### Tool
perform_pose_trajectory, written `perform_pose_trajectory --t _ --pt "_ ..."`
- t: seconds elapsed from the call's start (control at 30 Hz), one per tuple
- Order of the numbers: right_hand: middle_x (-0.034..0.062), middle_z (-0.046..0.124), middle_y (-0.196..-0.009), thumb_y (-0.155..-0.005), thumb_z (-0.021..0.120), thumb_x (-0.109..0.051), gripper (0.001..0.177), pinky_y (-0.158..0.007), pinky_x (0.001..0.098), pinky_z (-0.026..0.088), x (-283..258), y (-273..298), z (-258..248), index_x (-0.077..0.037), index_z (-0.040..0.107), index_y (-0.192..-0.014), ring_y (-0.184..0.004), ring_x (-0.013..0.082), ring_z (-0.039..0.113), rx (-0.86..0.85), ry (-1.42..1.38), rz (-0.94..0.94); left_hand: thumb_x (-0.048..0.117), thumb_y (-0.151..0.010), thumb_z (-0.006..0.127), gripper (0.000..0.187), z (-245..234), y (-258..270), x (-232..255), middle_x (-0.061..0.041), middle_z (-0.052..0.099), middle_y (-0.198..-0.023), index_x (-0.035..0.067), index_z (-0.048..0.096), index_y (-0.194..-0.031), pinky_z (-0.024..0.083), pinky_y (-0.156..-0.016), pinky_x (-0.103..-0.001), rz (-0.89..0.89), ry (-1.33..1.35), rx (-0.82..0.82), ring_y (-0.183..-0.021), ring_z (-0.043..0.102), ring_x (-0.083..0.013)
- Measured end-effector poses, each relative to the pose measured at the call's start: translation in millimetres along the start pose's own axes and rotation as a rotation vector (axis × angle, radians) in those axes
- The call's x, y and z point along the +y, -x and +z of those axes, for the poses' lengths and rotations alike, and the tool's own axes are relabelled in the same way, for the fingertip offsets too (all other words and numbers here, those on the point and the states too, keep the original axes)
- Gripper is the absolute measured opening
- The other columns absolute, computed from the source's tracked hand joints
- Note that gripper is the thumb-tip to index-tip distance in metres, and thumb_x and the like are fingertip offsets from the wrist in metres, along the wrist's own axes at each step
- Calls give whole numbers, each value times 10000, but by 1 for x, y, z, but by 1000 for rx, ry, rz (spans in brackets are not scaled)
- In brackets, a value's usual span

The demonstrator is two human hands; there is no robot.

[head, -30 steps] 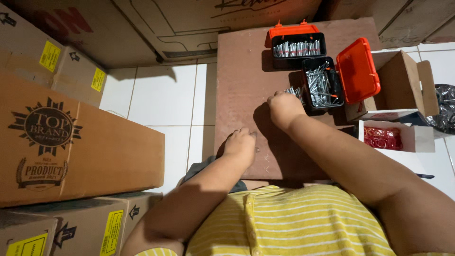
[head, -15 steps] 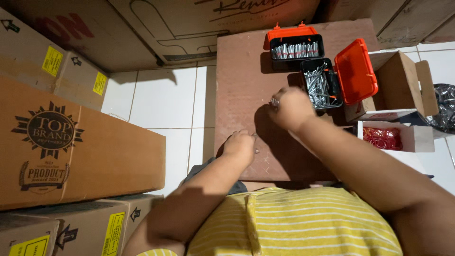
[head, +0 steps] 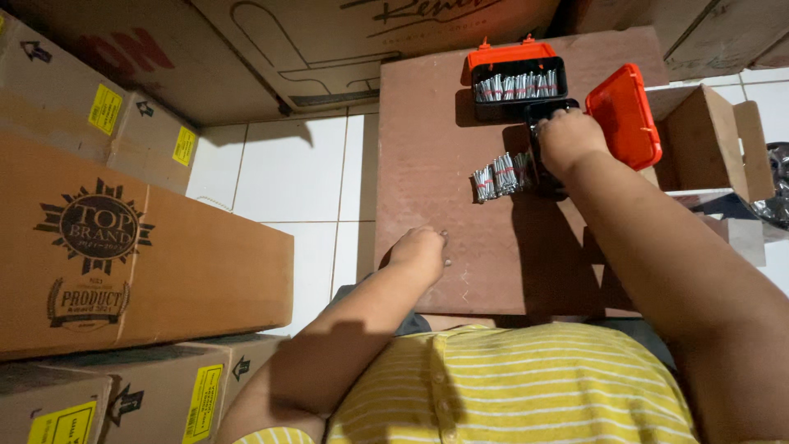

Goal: The person sorts and organizes various screws and small metal components from a container into specific small bags or compartments.

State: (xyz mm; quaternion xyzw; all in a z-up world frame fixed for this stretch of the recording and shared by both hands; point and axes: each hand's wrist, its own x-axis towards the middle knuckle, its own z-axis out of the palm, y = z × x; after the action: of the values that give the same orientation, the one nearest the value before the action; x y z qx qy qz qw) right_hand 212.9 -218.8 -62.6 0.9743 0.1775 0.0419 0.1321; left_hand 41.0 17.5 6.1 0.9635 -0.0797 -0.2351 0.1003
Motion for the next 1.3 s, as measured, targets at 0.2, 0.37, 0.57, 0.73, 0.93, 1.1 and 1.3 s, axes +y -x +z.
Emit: perform_pose_trajectory --t 0.2,0.37,0.57,0.73,0.93,1.1,1.3 --pt "106 607 -805 -847 426 -153 254 -589 360 510 1 -1 15 -86 662 -914 -741 293 599 71 71 -13 101 -706 583 198 5 -9 -3 -142 588 -930 66 662 -885 509 -802 -412 -26 60 -19 -945 591 -325" --pt "145 601 -767 -830 435 -80 244 -542 412 519 -1 3 -1 -30 671 -867 -717 321 600 -3 -75 37 85 -743 551 201 -15 6 10 -168 589 -941 -1 632 -906 500 -828 -417 -59 97 -44 -979 579 -331" --pt "160 596 -715 -806 463 -65 223 -528 444 520 -3 4 -12 4 673 -775 -687 327 604 -40 -153 101 79 -742 553 202 -18 6 10 -164 592 -949 7 638 -910 504 -828 -416 -42 70 -63 -982 581 -329" --pt "139 608 -749 -782 540 -91 147 -612 413 539 -11 19 -58 -49 678 -813 -733 310 623 -80 -176 130 108 -788 508 220 -13 6 8 -176 596 -984 18 639 -940 493 -852 -418 -65 105 -76 -1017 568 -332" --pt "177 611 -917 -826 460 -26 262 -790 436 498 -11 15 -40 -9 644 -1011 -881 340 609 -205 -115 108 132 -784 526 219 -10 5 5 -171 592 -1001 23 636 -940 485 -865 -420 -98 104 -96 -1033 560 -319" --pt "126 571 -1096 -825 450 -97 397 -886 376 455 1 -4 -7 -123 559 -1205 -1027 319 574 -391 -324 174 107 -799 493 227 -5 3 4 -164 594 -992 34 637 -958 489 -859 -407 -92 81 -93 -1027 566 -308" --pt "55 608 -875 -744 594 -240 294 -644 407 544 15 4 -17 -235 664 -1029 -855 271 634 -208 -336 277 101 -788 479 242 -17 5 12 -152 587 -988 18 614 -970 483 -856 -431 -126 135 -88 -1033 560 -305"
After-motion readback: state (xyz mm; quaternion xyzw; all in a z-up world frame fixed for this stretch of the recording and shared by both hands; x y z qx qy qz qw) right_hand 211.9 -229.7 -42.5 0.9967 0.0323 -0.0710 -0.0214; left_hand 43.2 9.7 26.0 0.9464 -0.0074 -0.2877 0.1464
